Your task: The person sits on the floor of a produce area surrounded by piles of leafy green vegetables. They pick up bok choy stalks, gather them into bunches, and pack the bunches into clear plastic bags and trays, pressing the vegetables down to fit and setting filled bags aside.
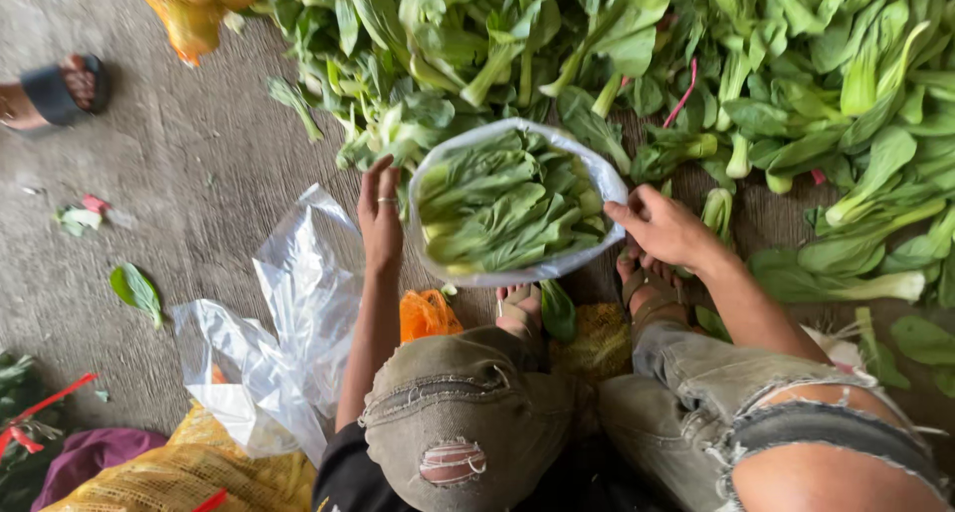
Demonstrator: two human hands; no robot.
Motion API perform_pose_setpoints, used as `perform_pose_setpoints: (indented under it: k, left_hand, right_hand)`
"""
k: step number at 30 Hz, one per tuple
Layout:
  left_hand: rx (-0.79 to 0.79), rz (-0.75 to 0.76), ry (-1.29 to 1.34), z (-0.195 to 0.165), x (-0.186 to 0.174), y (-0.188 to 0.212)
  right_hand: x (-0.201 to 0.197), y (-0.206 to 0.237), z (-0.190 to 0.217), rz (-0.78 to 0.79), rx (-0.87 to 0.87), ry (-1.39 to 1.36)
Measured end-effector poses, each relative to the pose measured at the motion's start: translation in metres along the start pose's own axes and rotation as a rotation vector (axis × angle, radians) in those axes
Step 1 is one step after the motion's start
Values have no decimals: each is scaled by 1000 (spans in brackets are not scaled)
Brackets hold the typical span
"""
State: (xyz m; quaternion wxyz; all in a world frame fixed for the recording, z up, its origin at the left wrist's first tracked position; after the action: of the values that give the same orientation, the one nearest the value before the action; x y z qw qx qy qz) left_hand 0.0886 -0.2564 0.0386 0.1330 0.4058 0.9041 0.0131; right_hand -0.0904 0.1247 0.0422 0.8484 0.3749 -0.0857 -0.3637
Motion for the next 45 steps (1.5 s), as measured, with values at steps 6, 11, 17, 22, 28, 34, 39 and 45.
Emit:
perform_pose_setpoints:
  k: [6,11,17,22,28,34,39,45]
  left_hand:
    - [-370,103,854,90,49,66]
    - [-358,40,905,105,49,67]
    - [-489,-108,790,74,49,89]
    - [451,11,-689,-132,54,71]
    - [504,872,-1399,-138,244,91]
    - [520,680,-1069,-120,230,93]
    - [473,636,-917,-123,217,96]
    - [354,680,-966,-123,231,92]
  right_hand:
    - [33,-4,1,90,-507,104]
    - [38,5,21,0,-617,134]
    - [19,12,37,-90,-523,225]
    - [10,22,46,-26,-436,106]
    - [18,44,64,-97,-677,186]
    - [-54,7,11,-358,-1008,-503]
    - [-69,-20,-29,-894,-976,-808]
    - [32,-53,-43,-679,-825,-531]
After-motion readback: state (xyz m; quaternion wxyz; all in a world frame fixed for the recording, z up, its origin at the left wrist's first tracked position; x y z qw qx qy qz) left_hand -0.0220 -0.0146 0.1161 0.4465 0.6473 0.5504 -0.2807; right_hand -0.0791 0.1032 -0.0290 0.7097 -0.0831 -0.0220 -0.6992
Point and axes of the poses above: each hand's wrist, its own y-axis away from the middle knuckle, its own x-axis out of the palm, z = x × y, the point moved 8 cm from there along -y, towards the middle knuckle, and after that the axes turned 13 degrees about -y, right-handed, at the moved point
